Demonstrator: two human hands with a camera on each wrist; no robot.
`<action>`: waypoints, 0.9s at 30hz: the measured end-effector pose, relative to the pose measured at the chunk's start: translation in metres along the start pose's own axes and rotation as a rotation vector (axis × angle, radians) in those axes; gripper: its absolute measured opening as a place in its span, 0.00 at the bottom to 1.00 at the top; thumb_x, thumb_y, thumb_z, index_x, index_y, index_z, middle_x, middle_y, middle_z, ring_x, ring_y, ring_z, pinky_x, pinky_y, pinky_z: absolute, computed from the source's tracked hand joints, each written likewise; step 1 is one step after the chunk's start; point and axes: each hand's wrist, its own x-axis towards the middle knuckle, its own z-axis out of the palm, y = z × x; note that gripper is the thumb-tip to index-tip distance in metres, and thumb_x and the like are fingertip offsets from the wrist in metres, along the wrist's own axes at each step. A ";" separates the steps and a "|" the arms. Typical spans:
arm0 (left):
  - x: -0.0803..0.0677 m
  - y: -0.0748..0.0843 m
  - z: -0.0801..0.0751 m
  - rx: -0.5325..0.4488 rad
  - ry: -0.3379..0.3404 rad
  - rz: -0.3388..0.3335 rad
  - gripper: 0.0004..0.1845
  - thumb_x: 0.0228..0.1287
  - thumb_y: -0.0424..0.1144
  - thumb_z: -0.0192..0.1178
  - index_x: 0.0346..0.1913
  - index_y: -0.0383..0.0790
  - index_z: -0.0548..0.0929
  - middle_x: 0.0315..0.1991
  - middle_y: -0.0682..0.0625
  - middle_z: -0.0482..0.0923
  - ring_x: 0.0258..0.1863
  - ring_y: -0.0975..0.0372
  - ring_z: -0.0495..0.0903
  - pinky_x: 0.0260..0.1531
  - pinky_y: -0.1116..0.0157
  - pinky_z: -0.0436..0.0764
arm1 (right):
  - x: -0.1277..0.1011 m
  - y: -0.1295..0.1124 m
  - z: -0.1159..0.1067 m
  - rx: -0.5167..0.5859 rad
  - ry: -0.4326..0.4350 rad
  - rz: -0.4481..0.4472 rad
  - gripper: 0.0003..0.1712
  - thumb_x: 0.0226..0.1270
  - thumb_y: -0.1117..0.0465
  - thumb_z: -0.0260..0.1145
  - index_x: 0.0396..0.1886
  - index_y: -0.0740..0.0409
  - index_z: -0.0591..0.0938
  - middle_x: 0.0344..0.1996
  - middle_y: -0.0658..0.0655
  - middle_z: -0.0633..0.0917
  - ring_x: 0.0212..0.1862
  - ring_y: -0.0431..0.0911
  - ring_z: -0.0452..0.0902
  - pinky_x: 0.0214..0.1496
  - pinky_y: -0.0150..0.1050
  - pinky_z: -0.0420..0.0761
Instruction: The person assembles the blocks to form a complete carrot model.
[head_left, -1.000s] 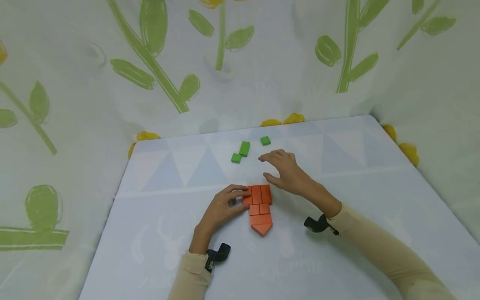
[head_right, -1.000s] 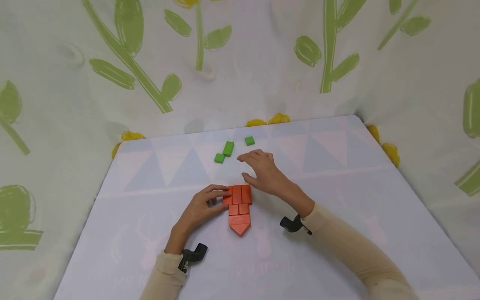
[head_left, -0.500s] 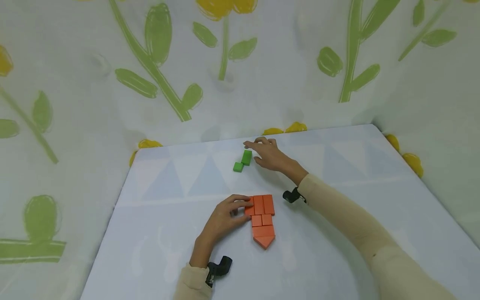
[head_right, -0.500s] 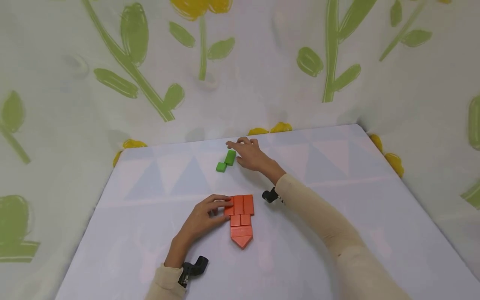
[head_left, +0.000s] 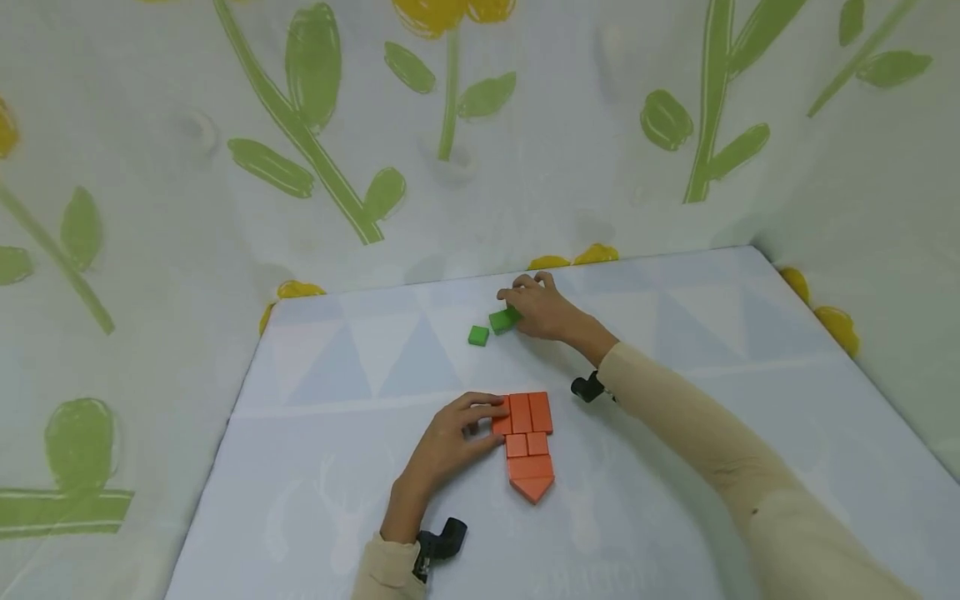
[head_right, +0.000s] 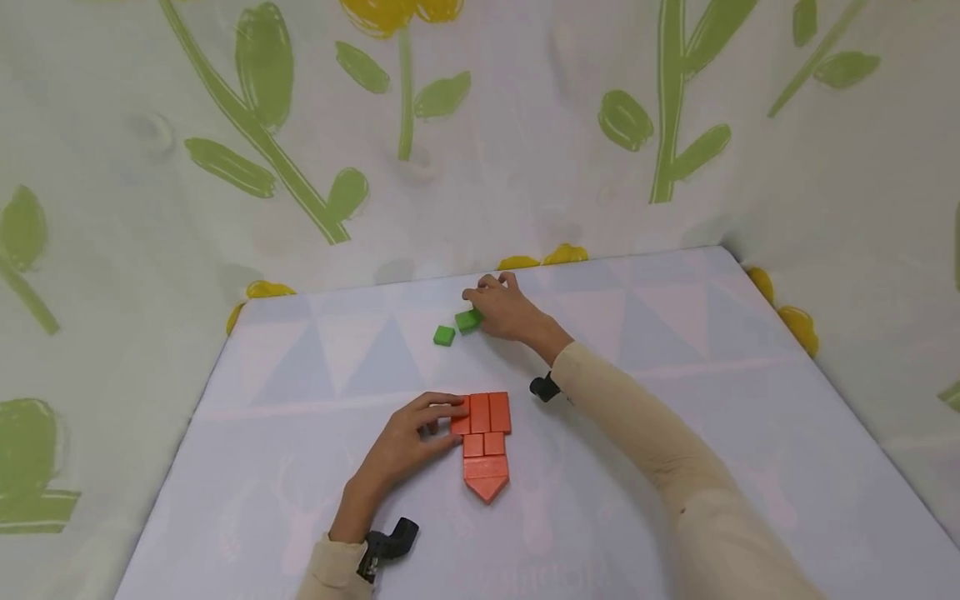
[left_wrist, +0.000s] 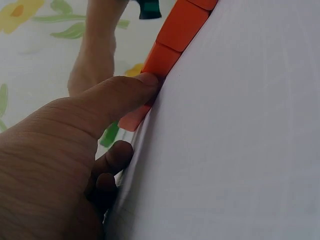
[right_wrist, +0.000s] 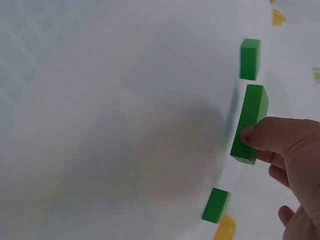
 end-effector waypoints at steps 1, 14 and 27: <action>0.001 0.000 -0.001 0.003 0.006 -0.001 0.19 0.57 0.49 0.63 0.53 0.58 0.79 0.57 0.65 0.69 0.42 0.69 0.73 0.39 0.69 0.75 | -0.004 0.000 -0.004 0.024 0.016 0.007 0.27 0.56 0.61 0.65 0.58 0.54 0.72 0.38 0.47 0.82 0.57 0.47 0.63 0.61 0.55 0.49; 0.002 0.000 -0.007 0.004 0.001 -0.008 0.20 0.57 0.49 0.63 0.53 0.55 0.79 0.57 0.64 0.69 0.43 0.68 0.73 0.41 0.66 0.75 | -0.053 -0.028 -0.019 0.166 0.031 0.012 0.29 0.53 0.51 0.69 0.55 0.50 0.75 0.35 0.39 0.79 0.55 0.45 0.64 0.59 0.53 0.51; 0.001 0.000 -0.001 -0.001 0.002 0.023 0.19 0.57 0.48 0.63 0.53 0.54 0.80 0.57 0.62 0.69 0.41 0.68 0.73 0.39 0.68 0.75 | -0.081 -0.046 -0.009 0.166 0.006 -0.025 0.29 0.51 0.52 0.70 0.55 0.50 0.76 0.33 0.41 0.79 0.52 0.44 0.66 0.59 0.52 0.51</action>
